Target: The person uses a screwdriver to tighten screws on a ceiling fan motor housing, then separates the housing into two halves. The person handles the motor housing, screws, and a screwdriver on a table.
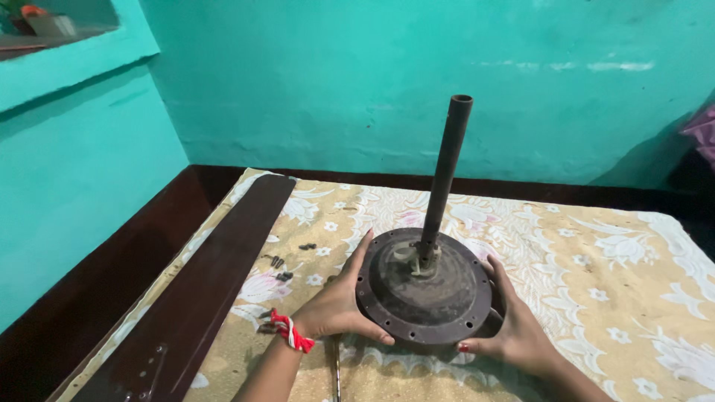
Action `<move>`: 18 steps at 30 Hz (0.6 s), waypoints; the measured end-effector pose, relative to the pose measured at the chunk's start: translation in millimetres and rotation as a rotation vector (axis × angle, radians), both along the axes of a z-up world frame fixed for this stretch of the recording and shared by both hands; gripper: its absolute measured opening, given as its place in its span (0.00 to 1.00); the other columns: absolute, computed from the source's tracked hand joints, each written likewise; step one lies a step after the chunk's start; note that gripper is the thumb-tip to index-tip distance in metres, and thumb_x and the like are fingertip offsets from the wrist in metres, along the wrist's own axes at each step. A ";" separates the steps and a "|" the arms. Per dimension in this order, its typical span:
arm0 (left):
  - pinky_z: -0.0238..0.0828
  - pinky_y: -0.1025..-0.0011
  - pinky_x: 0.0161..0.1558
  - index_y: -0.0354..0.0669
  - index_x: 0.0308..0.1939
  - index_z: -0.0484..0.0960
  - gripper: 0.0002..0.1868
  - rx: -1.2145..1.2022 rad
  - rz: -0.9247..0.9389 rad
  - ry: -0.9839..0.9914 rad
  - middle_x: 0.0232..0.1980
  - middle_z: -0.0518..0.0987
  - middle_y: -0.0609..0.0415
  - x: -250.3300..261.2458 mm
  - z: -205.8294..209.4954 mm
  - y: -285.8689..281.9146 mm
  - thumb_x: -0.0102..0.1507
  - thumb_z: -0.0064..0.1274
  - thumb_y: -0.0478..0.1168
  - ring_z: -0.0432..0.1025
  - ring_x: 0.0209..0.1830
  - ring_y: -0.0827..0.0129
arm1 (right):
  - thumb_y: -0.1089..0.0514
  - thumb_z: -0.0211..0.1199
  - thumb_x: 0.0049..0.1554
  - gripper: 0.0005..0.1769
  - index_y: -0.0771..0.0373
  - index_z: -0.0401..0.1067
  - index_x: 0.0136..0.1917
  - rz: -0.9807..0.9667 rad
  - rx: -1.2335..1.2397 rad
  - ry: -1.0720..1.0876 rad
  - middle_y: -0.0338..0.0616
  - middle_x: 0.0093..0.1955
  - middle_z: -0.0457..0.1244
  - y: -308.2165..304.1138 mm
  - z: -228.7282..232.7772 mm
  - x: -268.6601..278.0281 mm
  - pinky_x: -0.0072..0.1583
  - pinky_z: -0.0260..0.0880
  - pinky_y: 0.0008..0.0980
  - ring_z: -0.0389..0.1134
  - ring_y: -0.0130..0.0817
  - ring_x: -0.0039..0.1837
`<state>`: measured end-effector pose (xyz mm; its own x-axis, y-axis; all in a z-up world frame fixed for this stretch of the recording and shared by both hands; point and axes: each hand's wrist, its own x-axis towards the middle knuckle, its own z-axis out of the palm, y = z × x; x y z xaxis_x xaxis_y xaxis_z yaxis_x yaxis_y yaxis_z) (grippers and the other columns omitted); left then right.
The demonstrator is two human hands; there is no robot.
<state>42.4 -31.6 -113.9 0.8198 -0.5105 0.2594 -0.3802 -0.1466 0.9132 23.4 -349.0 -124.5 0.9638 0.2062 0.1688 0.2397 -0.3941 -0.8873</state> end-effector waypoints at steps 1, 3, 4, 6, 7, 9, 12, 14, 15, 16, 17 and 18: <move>0.49 0.56 0.80 0.51 0.83 0.26 0.87 -0.005 0.017 -0.034 0.81 0.62 0.41 0.1 -5.0 0.8 0.37 0.80 0.50 0.57 0.82 0.50 | 0.57 0.88 0.22 0.91 0.54 0.30 0.85 0.004 0.004 -0.002 0.56 0.82 0.44 1.4 -1.4 -1.3 0.75 0.43 0.44 0.50 0.47 0.81; 0.49 0.55 0.80 0.52 0.83 0.29 0.86 0.036 0.075 -0.060 0.81 0.62 0.42 -1.8 -12.9 0.3 0.36 0.80 0.52 0.57 0.82 0.49 | 0.55 0.88 0.19 0.93 0.55 0.30 0.85 0.013 -0.032 -0.048 0.56 0.83 0.45 1.6 -2.0 -1.0 0.75 0.44 0.44 0.50 0.47 0.80; 0.48 0.54 0.79 0.53 0.83 0.30 0.86 0.082 0.116 -0.050 0.80 0.62 0.42 -3.4 -15.3 -0.7 0.36 0.80 0.53 0.57 0.81 0.49 | 0.54 0.89 0.18 0.94 0.55 0.30 0.85 0.019 -0.050 -0.071 0.56 0.83 0.46 2.1 -2.3 -0.3 0.74 0.44 0.44 0.51 0.47 0.79; 0.46 0.51 0.78 0.57 0.82 0.33 0.85 0.189 0.201 -0.055 0.81 0.58 0.43 -4.9 -17.4 -6.9 0.34 0.80 0.54 0.54 0.81 0.48 | 0.54 0.88 0.17 0.95 0.55 0.30 0.85 0.028 -0.055 -0.073 0.57 0.84 0.45 0.1 -1.2 1.6 0.75 0.42 0.44 0.48 0.47 0.80; 0.45 0.49 0.77 0.59 0.81 0.34 0.84 0.255 0.248 -0.062 0.82 0.55 0.44 -8.1 -18.5 -9.9 0.33 0.80 0.55 0.51 0.82 0.47 | 0.55 0.88 0.17 0.95 0.55 0.30 0.85 0.034 -0.054 -0.069 0.57 0.84 0.45 0.1 -2.3 1.0 0.75 0.41 0.44 0.47 0.47 0.81; 0.43 0.46 0.76 0.62 0.80 0.35 0.83 0.339 0.321 -0.100 0.83 0.47 0.43 -15.0 -19.2 -16.3 0.33 0.81 0.57 0.46 0.82 0.44 | 0.54 0.88 0.18 0.93 0.57 0.31 0.84 0.065 -0.019 -0.094 0.58 0.84 0.44 -0.9 -3.1 2.4 0.74 0.44 0.45 0.48 0.48 0.80; 0.44 0.44 0.75 0.65 0.79 0.37 0.80 0.379 0.385 -0.133 0.82 0.38 0.36 -29.9 -17.7 -25.9 0.35 0.80 0.62 0.42 0.82 0.38 | 0.55 0.88 0.18 0.93 0.58 0.31 0.85 0.062 -0.032 -0.108 0.59 0.84 0.45 -0.6 -5.5 2.5 0.74 0.44 0.45 0.47 0.48 0.81; 0.47 0.43 0.74 0.69 0.79 0.39 0.76 0.387 0.411 -0.075 0.82 0.33 0.31 -41.6 -15.6 -32.6 0.39 0.78 0.64 0.42 0.82 0.33 | 0.55 0.88 0.18 0.94 0.58 0.30 0.85 0.057 -0.055 -0.126 0.59 0.83 0.45 -0.8 -6.9 1.5 0.74 0.43 0.44 0.47 0.48 0.81; 0.50 0.43 0.73 0.69 0.79 0.38 0.76 0.358 0.438 -0.091 0.82 0.32 0.29 -47.8 -13.8 -36.8 0.39 0.78 0.64 0.42 0.81 0.31 | 0.55 0.88 0.18 0.94 0.58 0.30 0.85 0.064 -0.061 -0.145 0.60 0.83 0.46 0.2 -6.1 2.3 0.74 0.44 0.45 0.48 0.49 0.80; 0.52 0.43 0.73 0.69 0.80 0.37 0.77 0.330 0.465 -0.107 0.81 0.31 0.26 -55.2 -12.3 -42.5 0.39 0.77 0.65 0.43 0.79 0.29 | 0.54 0.88 0.19 0.94 0.59 0.29 0.85 0.071 -0.067 -0.164 0.60 0.83 0.46 0.8 -4.6 2.9 0.74 0.44 0.45 0.48 0.49 0.80; 0.55 0.42 0.72 0.69 0.80 0.36 0.77 0.303 0.492 -0.126 0.80 0.30 0.23 -60.7 -10.3 -48.5 0.39 0.77 0.65 0.44 0.78 0.26 | 0.54 0.89 0.18 0.94 0.58 0.29 0.84 0.054 -0.091 -0.158 0.60 0.83 0.46 1.6 -2.9 2.6 0.74 0.44 0.44 0.49 0.48 0.80; 0.55 0.41 0.71 0.71 0.79 0.37 0.75 0.363 0.569 -0.045 0.81 0.29 0.26 -65.8 -9.1 -57.8 0.41 0.76 0.66 0.45 0.78 0.27 | 0.54 0.89 0.17 0.95 0.58 0.29 0.84 0.038 -0.114 -0.153 0.59 0.82 0.46 2.6 -1.2 2.3 0.74 0.45 0.44 0.50 0.48 0.80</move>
<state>-23.3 -89.4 -123.0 0.9791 -0.0633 0.1933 -0.1894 -0.6302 0.7530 25.7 -346.4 -125.6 0.9198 0.2683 0.2863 0.3851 -0.4779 -0.7895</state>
